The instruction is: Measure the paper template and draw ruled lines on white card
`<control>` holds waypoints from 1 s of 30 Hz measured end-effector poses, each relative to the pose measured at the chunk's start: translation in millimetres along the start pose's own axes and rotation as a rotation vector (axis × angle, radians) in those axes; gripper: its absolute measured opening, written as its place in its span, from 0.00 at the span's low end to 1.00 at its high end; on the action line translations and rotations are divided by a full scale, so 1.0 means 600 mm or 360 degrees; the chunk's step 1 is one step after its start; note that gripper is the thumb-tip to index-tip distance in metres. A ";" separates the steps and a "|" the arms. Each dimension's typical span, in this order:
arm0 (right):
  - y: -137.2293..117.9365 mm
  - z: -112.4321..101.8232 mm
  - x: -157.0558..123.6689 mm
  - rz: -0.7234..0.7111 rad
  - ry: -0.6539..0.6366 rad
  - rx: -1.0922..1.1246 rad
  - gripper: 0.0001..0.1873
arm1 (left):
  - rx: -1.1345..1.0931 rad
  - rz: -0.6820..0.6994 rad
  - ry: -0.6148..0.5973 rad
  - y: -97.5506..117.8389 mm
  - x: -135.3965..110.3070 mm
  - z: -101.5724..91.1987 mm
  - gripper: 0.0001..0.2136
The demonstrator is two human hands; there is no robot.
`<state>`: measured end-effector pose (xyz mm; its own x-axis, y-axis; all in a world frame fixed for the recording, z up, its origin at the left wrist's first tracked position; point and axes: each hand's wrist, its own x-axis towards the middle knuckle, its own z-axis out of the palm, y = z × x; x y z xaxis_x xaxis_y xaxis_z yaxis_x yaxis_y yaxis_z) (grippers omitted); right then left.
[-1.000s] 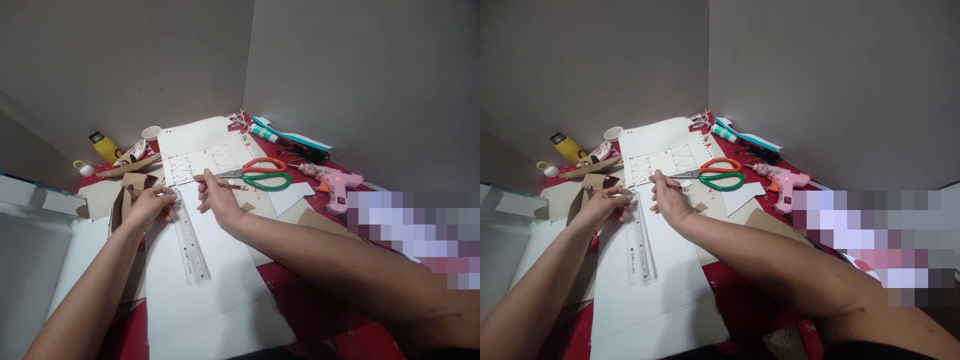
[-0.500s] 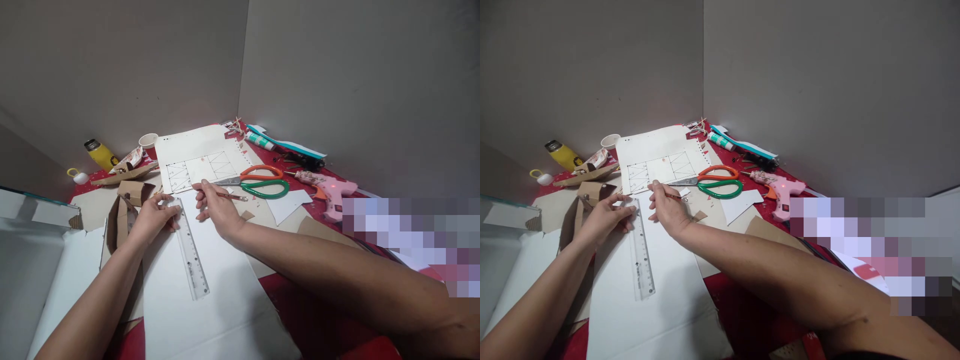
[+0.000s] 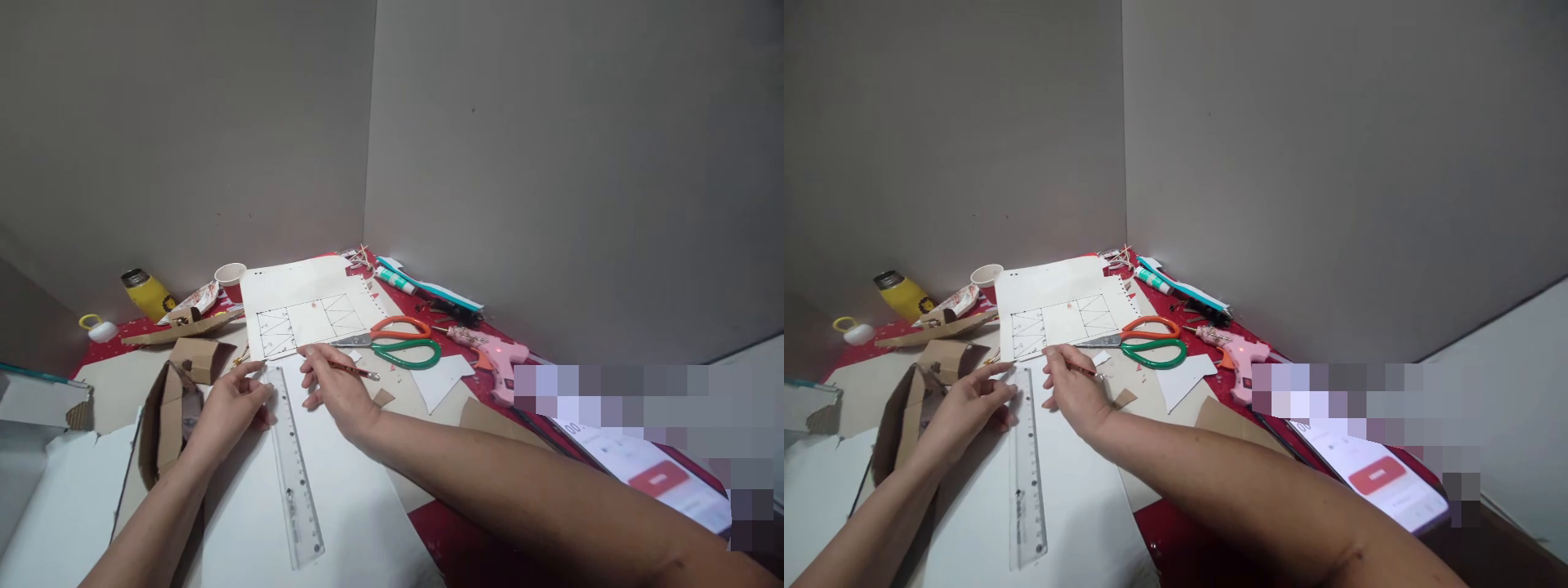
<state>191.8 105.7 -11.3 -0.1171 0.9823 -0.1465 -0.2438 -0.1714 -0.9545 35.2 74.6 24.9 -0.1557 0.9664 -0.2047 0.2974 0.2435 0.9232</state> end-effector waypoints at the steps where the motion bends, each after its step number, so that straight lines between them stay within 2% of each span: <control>1: -0.001 0.000 0.000 0.0008 0.0005 -0.0004 0.13 | 0.0013 0.0008 -0.0003 -0.001 0.000 0.000 0.25; 8: -0.007 -0.001 -0.001 0.0046 0.0040 -0.0030 0.10 | 0.0082 0.0022 -0.0034 -0.005 -0.003 -0.009 0.22; 14: -0.005 -0.003 0.000 0.0047 0.0049 -0.0005 0.10 | -0.0012 -0.0044 -0.0084 0.000 0.001 -0.022 0.21; 20: -0.007 -0.003 -0.002 0.0015 0.0064 0.0023 0.08 | -0.0098 -0.0070 -0.0147 -0.004 0.004 -0.017 0.22; 30: -0.013 -0.008 -0.003 -0.0032 0.0106 0.0066 0.10 | -0.0070 0.0023 -0.0055 -0.006 -0.001 -0.013 0.20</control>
<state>198.5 105.6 -5.0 -0.0481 0.9882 -0.1457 -0.2851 -0.1533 -0.9461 27.1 72.6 23.9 -0.1190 0.9722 -0.2017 0.2574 0.2264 0.9394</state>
